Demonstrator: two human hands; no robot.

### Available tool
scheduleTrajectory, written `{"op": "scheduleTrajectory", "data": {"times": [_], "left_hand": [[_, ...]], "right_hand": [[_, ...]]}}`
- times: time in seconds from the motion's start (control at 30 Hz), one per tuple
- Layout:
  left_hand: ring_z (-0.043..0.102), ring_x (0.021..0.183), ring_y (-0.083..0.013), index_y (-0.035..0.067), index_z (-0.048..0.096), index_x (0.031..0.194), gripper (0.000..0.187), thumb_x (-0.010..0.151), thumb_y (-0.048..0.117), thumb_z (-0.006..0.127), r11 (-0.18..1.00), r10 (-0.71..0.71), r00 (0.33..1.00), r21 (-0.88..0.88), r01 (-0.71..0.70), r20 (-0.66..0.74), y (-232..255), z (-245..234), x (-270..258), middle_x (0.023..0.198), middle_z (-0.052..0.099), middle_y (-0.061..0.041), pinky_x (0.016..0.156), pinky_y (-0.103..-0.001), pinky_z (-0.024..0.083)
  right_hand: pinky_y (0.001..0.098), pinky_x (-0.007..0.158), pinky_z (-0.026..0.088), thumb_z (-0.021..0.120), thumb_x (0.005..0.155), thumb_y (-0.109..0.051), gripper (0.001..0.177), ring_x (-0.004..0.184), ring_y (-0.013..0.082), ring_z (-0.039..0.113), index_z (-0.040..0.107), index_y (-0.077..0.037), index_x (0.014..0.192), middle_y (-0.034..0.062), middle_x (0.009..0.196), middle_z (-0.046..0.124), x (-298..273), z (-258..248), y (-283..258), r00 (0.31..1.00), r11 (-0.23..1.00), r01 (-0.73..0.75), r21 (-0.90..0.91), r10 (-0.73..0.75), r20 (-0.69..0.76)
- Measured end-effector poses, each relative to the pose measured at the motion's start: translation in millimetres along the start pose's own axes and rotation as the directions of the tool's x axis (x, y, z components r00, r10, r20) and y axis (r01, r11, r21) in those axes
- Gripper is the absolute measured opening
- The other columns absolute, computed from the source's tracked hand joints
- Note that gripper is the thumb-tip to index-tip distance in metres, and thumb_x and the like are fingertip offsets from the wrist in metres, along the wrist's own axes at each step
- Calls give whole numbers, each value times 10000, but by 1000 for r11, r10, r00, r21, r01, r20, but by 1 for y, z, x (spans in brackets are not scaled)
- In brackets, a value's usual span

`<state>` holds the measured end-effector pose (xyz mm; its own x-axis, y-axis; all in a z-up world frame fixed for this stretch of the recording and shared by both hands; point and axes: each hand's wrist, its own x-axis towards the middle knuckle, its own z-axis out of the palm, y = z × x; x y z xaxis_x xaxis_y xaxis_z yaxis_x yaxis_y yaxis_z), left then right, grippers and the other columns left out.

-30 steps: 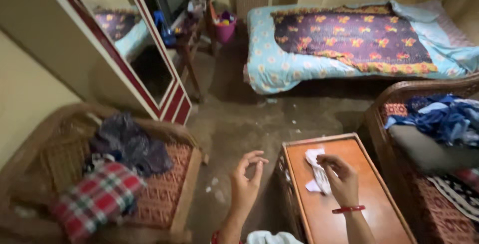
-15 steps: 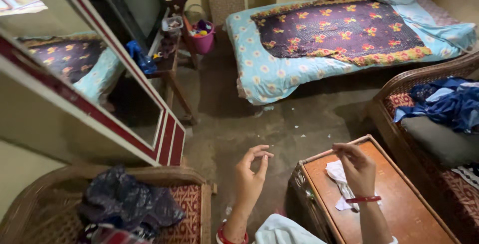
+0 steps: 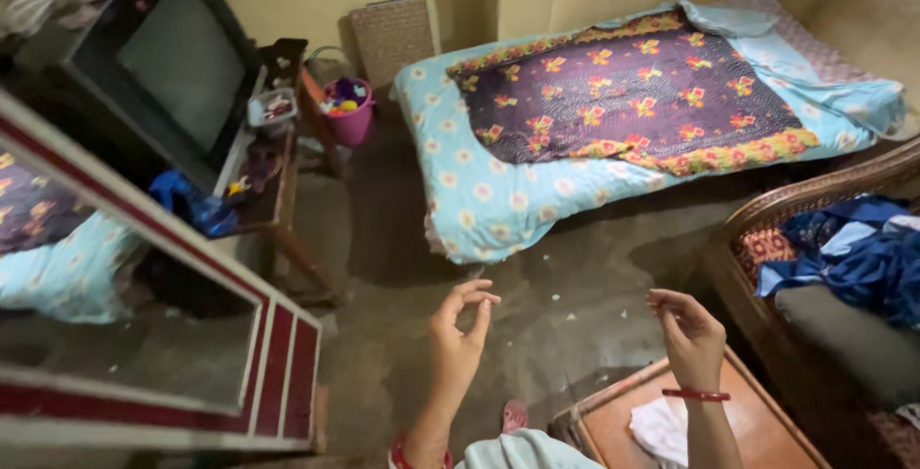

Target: The person tidies a cluttered bedroom by moving a woven basket, relocating a pink bucket of toys, stacking books on a shelf, and folding a blue patterned cloth and a dark mat. The person also moves a pillow and places a comb on a cabinet.

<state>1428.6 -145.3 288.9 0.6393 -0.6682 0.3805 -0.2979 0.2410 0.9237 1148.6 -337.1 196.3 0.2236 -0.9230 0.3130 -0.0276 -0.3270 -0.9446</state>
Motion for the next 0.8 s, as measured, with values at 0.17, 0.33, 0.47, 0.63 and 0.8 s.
{"op": "scheduleTrajectory", "data": {"times": [0.17,0.33,0.47,0.63,0.8], "left_hand": [[744,965,-152,8,704,1127,194,939,24,659,999,34,999,22,-34,15,-28,33,77,943,804,-62,965,-314,527],[743,948,-139,7,701,1142,209,939,18,650,1000,-12,999,-17,13,42,-58,61,130,960,800,-64,917,-294,548],[745,915,-139,21,699,1164,236,935,13,643,987,-128,989,-94,134,68,-85,80,172,946,798,-69,860,-267,568],[761,933,-141,43,702,1148,235,923,21,639,969,-234,965,-52,241,116,-128,106,237,925,796,-65,726,-286,546],[770,936,-161,31,698,1148,211,944,17,647,994,-71,990,-78,81,125,-182,135,326,941,795,-67,873,-288,571]], "right_hand": [[250,923,528,583,1001,66,193,994,121,676,700,51,1154,78,1050,723,85,23,4,998,998,58,39,-58,-13],[261,959,546,561,983,89,194,1008,122,681,686,61,1129,78,1067,721,137,42,9,1000,998,17,59,-16,-24],[271,952,532,552,978,105,211,1011,130,676,692,71,1133,89,1064,721,172,53,24,1000,999,-8,37,9,-17],[281,970,555,560,979,100,198,1008,127,681,696,71,1120,88,1062,722,226,73,48,999,998,-24,61,26,-30],[283,945,564,571,982,82,181,991,134,694,693,70,1116,88,1061,725,304,109,74,996,997,-69,44,71,-56]]}}
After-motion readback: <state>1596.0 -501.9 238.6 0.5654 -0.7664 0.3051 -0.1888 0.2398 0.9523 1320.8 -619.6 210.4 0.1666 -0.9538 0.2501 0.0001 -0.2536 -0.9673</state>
